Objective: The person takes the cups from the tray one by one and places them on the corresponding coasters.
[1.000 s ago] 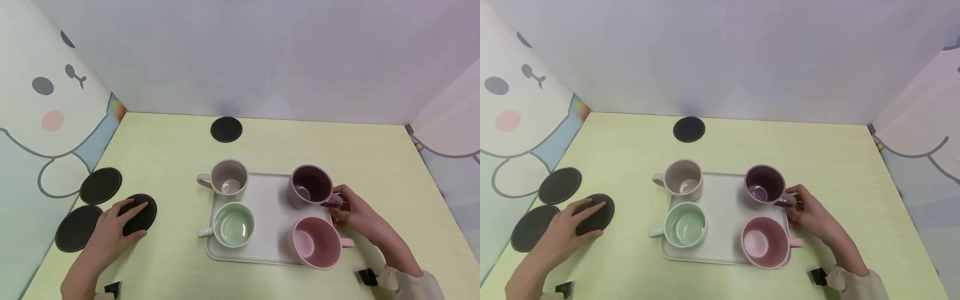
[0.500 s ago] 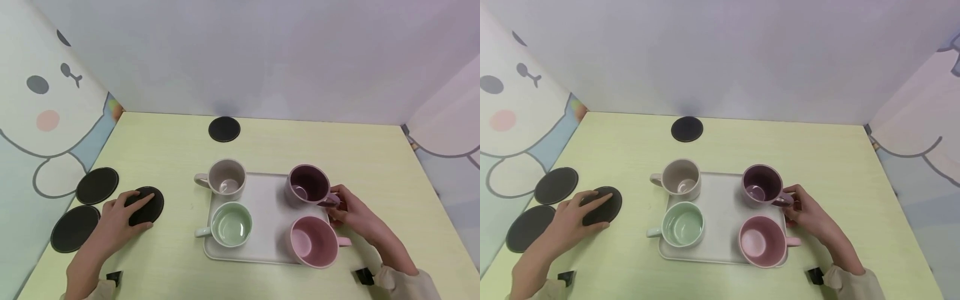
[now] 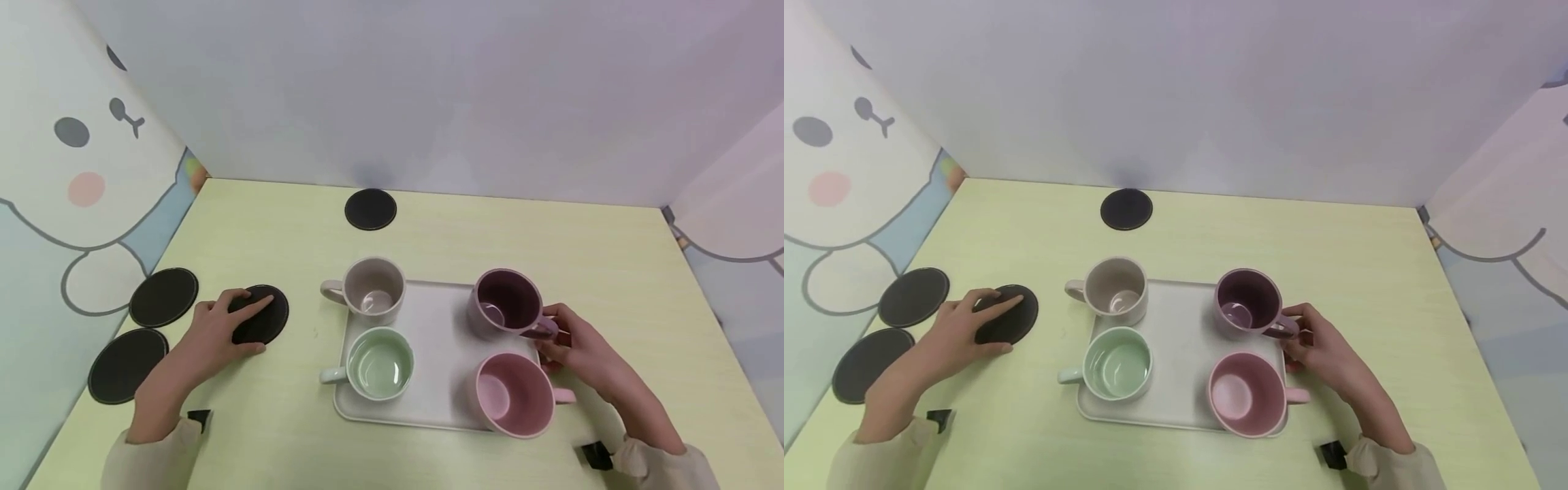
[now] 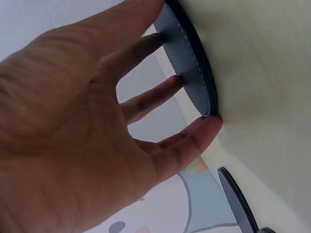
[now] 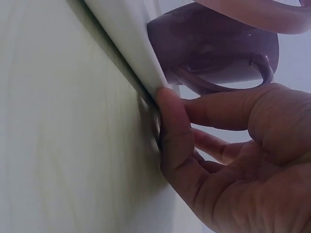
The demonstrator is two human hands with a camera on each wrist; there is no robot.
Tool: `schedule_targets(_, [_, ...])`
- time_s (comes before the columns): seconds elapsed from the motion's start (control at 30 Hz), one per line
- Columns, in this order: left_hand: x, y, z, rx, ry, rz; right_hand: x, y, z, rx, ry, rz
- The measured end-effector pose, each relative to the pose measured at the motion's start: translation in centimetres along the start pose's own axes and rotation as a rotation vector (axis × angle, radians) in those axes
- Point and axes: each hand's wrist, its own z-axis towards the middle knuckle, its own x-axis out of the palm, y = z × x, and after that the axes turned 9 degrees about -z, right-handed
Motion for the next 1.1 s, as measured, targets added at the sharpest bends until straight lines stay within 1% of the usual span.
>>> schedule_targets(0.1, [-0.1, -0.5, 0.9, 0.008, 0.008, -0.003, 0.0, -0.1, 0.0, 0.007, -0.002, 0.004])
schedule_targets(0.33, [-0.2, -1.4, 3.3, 0.035, -0.003, 0.009, -0.1, -0.1, 0.0, 0.004, -0.005, 0.013])
schedule_targets(0.43, [-0.2, -1.7, 4.2, 0.034, -0.003, 0.008, 0.0, -0.2, 0.0, -0.004, 0.001, 0.020])
schedule_targets(0.6, [-0.1, -2.2, 5.6, 0.026, 0.016, 0.005, 0.1, -0.3, 0.1, -0.013, 0.000, 0.026])
schedule_targets(0.73, [-0.2, -2.4, 6.6, 0.036, 0.045, 0.024, 0.1, -0.3, 0.0, -0.021, 0.001, 0.028])
schedule_targets(0.77, [-0.1, -2.2, 6.9, 0.041, 0.052, 0.031, 0.1, -0.3, 0.0, -0.024, 0.001, 0.027])
schedule_targets(0.97, [-0.2, -2.1, 8.5, 0.068, 0.068, 0.038, 0.1, -0.3, 0.1, -0.013, 0.002, 0.024])
schedule_targets(1.0, [-0.4, -2.5, 8.6, 0.069, 0.070, 0.037, 0.1, -0.2, 0.1, -0.009, 0.003, 0.023])
schedule_targets(1.1, [-0.4, -3.1, 9.4, 0.074, 0.073, 0.040, 0.0, -0.2, 0.1, -0.002, 0.004, 0.022])
